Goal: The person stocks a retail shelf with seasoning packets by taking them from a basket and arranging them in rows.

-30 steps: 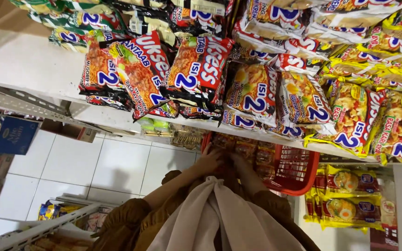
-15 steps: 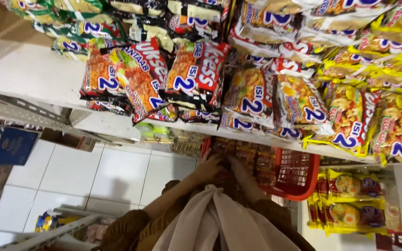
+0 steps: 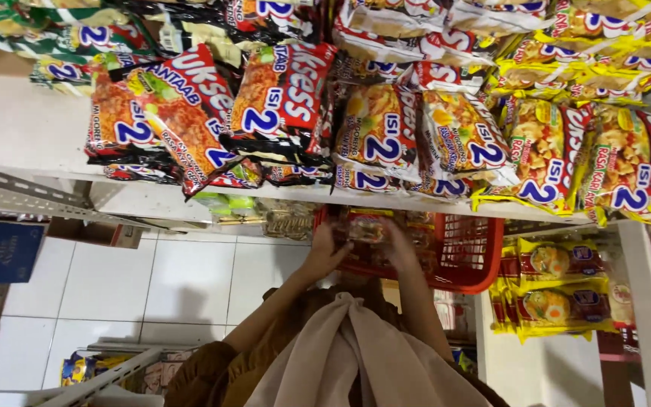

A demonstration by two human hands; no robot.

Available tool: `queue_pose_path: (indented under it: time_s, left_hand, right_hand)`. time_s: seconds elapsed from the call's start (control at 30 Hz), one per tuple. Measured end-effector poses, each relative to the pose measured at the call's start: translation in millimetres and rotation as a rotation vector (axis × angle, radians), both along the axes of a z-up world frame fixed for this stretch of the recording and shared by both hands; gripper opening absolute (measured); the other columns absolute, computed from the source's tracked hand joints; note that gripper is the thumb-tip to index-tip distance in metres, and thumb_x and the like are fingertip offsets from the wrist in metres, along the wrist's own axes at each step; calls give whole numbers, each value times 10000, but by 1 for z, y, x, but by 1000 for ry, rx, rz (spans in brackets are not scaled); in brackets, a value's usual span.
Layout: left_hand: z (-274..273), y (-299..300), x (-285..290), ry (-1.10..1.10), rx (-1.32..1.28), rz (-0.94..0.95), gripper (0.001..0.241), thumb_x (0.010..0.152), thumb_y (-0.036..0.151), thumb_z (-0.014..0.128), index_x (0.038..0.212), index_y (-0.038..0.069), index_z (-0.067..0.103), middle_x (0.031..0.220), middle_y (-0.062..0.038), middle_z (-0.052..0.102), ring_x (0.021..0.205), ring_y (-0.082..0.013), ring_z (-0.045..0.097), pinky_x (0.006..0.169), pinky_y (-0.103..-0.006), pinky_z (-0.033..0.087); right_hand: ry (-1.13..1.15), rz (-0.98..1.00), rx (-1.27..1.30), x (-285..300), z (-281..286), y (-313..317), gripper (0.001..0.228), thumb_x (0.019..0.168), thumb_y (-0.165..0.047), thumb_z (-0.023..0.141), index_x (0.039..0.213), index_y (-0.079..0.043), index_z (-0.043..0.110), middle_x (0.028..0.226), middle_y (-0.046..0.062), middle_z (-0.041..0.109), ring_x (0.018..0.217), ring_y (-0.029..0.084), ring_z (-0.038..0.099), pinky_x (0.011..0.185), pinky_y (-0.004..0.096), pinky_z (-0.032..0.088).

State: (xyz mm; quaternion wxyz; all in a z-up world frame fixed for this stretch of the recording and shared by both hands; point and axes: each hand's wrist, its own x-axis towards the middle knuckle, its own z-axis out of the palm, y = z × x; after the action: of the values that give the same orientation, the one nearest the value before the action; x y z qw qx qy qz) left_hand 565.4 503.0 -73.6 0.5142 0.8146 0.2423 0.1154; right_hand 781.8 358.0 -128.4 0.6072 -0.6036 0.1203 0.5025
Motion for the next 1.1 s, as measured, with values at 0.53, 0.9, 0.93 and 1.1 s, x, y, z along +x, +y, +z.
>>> queue_pose_path:
  time_s: [0.53,0.9,0.93,1.1]
  left_hand:
    - [23,-77,21,-438,-1585,87,613,1003,491,521,1439,59,530,1374,-148,637,1230,-308,629,1069,-519,493]
    - [68,-192,-34,-663,-1601,263,656,1022,549,470,1483,83,493,1406,-137,610,1268,-292,608,1101,-507,469]
    - [70,-203,-42,-731,-1577,239,666,1037,561,466,1499,82,478,1420,-142,599,1284,-293,599,1117,-506,464]
    - [97,-252,-86,-1011,-1532,432,782,1003,664,419,1533,89,428,1469,-155,575,1335,-292,571,1133,-472,447]
  right_hand:
    - [-489,564,37,-70,148,-87,570,993,-333,627,1473,-76,459,1215,171,634,936,265,611,749,378,524]
    - [-1429,557,194,-100,246,-116,688,977,-466,636,1453,2,469,1475,236,523,1382,364,505,1152,443,396]
    - [-1515,531,272,-115,251,-105,630,1010,-407,618,1468,-6,457,1523,229,488,1435,364,468,1201,458,363]
    - [-1867,1143,492,-197,263,-89,550,991,-231,570,1515,-91,474,1613,122,454,1522,341,378,1271,509,224]
